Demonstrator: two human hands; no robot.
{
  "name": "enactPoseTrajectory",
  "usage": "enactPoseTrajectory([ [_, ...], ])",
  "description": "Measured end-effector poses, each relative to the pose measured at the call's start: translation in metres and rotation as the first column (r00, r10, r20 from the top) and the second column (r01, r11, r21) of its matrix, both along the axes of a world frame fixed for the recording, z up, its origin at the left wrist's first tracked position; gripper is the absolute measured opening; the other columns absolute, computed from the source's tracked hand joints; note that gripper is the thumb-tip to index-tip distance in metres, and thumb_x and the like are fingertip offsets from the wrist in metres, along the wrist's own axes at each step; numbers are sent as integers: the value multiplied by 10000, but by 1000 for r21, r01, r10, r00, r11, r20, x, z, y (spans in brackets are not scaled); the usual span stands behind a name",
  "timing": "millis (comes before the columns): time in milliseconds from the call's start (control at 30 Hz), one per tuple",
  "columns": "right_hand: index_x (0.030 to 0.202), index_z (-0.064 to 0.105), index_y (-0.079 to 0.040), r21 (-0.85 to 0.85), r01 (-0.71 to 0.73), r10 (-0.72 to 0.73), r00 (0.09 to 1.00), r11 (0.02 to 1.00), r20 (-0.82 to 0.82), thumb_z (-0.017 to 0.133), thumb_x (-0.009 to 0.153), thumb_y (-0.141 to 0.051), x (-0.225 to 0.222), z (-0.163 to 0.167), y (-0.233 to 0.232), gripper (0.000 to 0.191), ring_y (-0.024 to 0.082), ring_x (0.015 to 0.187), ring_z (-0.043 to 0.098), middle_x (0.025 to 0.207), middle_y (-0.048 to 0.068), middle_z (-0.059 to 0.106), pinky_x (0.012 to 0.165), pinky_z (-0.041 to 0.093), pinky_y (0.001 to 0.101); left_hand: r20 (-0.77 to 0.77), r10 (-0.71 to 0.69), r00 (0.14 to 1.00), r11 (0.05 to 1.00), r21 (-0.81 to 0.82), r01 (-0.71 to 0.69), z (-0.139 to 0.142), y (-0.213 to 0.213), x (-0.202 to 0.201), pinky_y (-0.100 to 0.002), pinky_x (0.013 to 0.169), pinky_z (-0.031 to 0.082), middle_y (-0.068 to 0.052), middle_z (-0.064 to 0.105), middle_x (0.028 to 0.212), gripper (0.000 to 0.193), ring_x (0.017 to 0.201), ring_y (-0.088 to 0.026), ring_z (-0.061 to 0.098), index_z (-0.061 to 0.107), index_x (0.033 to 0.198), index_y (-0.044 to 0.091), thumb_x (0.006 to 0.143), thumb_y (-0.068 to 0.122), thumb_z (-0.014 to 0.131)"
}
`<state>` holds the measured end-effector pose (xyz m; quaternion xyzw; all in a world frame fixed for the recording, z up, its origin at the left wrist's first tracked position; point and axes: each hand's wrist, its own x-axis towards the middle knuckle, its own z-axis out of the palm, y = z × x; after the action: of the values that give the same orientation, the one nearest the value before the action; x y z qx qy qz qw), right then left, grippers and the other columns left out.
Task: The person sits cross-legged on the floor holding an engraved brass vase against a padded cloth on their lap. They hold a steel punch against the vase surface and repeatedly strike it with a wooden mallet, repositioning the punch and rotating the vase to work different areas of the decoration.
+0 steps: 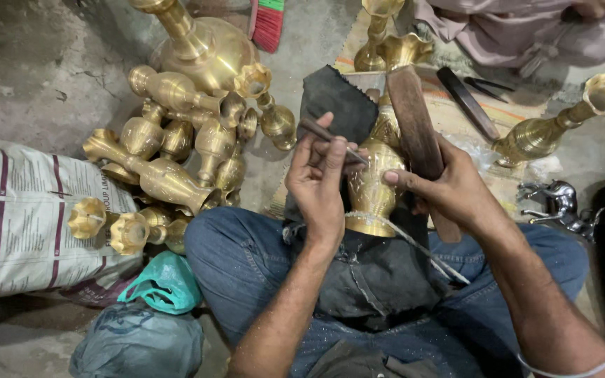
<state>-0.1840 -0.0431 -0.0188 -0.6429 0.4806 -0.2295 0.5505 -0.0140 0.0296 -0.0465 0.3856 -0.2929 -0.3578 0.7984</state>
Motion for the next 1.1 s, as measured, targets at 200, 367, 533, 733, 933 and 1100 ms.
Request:
enactPoseTrajectory([
  [200, 1364, 570, -60, 7, -31, 31, 999, 999, 21, 810, 794, -354, -3, 2, 5, 684, 97, 795, 673, 1027, 14, 697, 522, 588, 297, 64, -79, 995, 997, 29, 78, 8, 0, 6, -270, 748, 631, -50, 725, 973, 402, 873, -161, 758, 580, 1442, -7, 1063, 96, 663],
  [367, 1368, 590, -47, -77, 42, -49, 994, 996, -95, 747, 908, -385, -28, 0, 7, 592, 193, 670, 621, 901, 125, 657, 547, 536, 353, 455, -348, 820, 937, 191, 292, 32, 10, 25, -271, 795, 614, -61, 779, 1022, 366, 910, -116, 740, 676, 1369, 60, 1012, 104, 743],
  [533, 1377, 547, -4, -616, 4, -231, 929, 787, -290, 829, 891, -199, -55, 5, 17, 595, 391, 937, 687, 1028, 223, 689, 741, 539, 471, 850, -317, 422, 911, 149, 384, 45, -7, 28, -272, 852, 654, -72, 762, 1190, 340, 997, -128, 765, 722, 1252, 70, 946, 193, 803],
  [733, 1283, 606, -18, -823, -2, -267, 945, 568, -187, 761, 754, -53, -71, 27, 39, 553, 433, 941, 686, 1071, 255, 671, 814, 553, 485, 788, -487, 377, 850, 329, 411, 54, -16, 34, -291, 793, 669, -65, 790, 1115, 348, 935, -143, 797, 728, 1248, 78, 939, 222, 798],
  [933, 1253, 649, -23, -813, 34, -409, 876, 581, -255, 805, 857, -62, -67, 43, 45, 428, 418, 901, 694, 1011, 227, 705, 747, 543, 492, 907, -338, 250, 894, 226, 387, 59, -11, 34, -301, 811, 648, -81, 770, 1133, 351, 958, -167, 782, 717, 1259, 62, 955, 217, 797],
  [1100, 1152, 687, -36, -859, 22, -444, 863, 511, -242, 838, 921, -96, -70, 39, 41, 283, 362, 849, 715, 952, 189, 720, 720, 554, 449, 933, -284, 220, 900, 181, 396, 59, -12, 33, -309, 887, 645, -84, 762, 1195, 324, 1035, -191, 779, 702, 1254, 70, 978, 215, 792],
])
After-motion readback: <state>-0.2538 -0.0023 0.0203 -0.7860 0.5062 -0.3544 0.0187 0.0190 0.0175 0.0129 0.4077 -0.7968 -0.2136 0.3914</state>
